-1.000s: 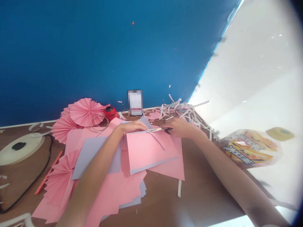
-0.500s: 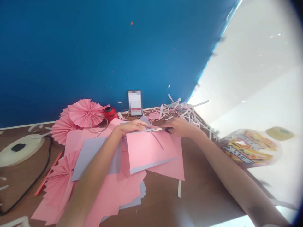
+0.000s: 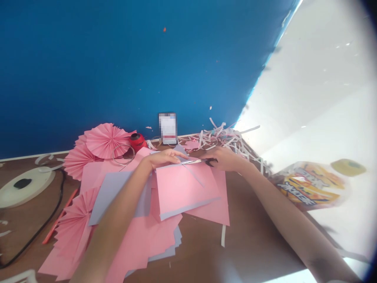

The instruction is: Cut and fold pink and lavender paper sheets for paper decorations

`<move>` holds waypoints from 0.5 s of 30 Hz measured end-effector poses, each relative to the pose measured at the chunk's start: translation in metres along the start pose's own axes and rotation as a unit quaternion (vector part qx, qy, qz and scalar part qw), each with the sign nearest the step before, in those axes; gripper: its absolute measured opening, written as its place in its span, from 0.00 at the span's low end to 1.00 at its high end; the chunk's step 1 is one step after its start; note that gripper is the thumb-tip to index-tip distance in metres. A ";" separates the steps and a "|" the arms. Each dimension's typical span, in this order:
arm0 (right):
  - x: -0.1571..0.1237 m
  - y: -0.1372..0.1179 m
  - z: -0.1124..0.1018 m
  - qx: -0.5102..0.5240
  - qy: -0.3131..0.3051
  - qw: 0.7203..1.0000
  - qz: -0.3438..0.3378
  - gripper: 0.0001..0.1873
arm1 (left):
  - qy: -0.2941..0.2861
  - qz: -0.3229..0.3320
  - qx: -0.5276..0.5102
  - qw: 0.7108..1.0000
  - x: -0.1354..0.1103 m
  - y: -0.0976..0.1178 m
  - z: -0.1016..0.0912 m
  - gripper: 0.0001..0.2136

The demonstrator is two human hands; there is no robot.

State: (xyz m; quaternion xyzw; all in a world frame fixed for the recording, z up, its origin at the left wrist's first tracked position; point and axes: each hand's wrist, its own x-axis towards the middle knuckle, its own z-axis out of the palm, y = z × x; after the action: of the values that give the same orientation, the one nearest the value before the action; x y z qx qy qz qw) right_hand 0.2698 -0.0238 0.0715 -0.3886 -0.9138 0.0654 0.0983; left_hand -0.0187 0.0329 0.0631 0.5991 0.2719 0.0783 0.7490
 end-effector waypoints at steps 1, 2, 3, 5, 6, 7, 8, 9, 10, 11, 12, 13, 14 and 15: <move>0.000 0.000 0.000 0.000 -0.002 1.000 0.002 0.27 | -0.001 -0.001 0.004 1.000 0.000 0.000 -0.001 0.25; 0.000 -0.001 0.000 -0.001 -0.004 1.000 0.005 0.27 | -0.003 -0.002 0.007 1.000 0.000 0.000 -0.002 0.25; 0.000 -0.001 0.000 -0.002 -0.007 1.000 0.008 0.27 | -0.004 -0.002 0.010 1.000 0.000 -0.001 -0.003 0.25; 0.000 -0.002 0.000 -0.003 -0.011 1.000 0.011 0.27 | -0.004 0.001 0.014 1.000 0.001 -0.002 -0.004 0.25; 0.000 -0.003 -0.001 -0.002 -0.012 1.000 0.011 0.27 | -0.002 0.004 0.015 1.000 0.001 -0.003 -0.005 0.25; 0.000 -0.004 -0.001 -0.001 -0.011 1.000 0.011 0.27 | -0.001 0.006 0.015 1.000 0.001 -0.004 -0.005 0.25; 0.000 -0.004 -0.001 -0.001 -0.011 1.000 0.010 0.27 | -0.001 0.009 0.015 1.000 0.002 -0.004 -0.005 0.25; 0.000 -0.005 -0.002 -0.001 -0.011 1.000 0.009 0.27 | 0.000 0.010 0.016 1.000 0.002 -0.004 -0.004 0.25; 0.001 -0.005 -0.002 -0.002 -0.011 1.000 0.010 0.27 | 0.000 0.012 0.016 1.000 0.002 -0.004 -0.003 0.25; 0.001 -0.005 -0.002 -0.004 -0.012 1.000 0.011 0.27 | 0.000 0.014 0.016 1.000 0.002 -0.004 -0.002 0.25; 0.001 -0.005 -0.001 -0.008 -0.012 1.000 0.012 0.26 | 0.000 0.015 0.016 1.000 0.001 -0.004 -0.001 0.25; 0.001 -0.005 -0.001 -0.013 -0.012 1.000 0.015 0.26 | 0.001 0.017 0.014 1.000 0.001 -0.004 0.000 0.25; 0.000 -0.004 0.000 -0.019 -0.010 1.000 0.017 0.25 | 0.002 0.018 0.011 1.000 0.001 -0.003 0.001 0.25; 0.000 -0.004 0.001 -0.025 -0.006 1.000 0.017 0.25 | 0.003 0.019 0.008 1.000 0.001 -0.003 0.001 0.25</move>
State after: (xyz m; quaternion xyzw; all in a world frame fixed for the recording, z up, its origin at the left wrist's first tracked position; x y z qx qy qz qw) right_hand 0.2664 -0.0266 0.0718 -0.4063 -0.9089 0.0471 0.0816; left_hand -0.0179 0.0313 0.0601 0.6098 0.2635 0.0922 0.7417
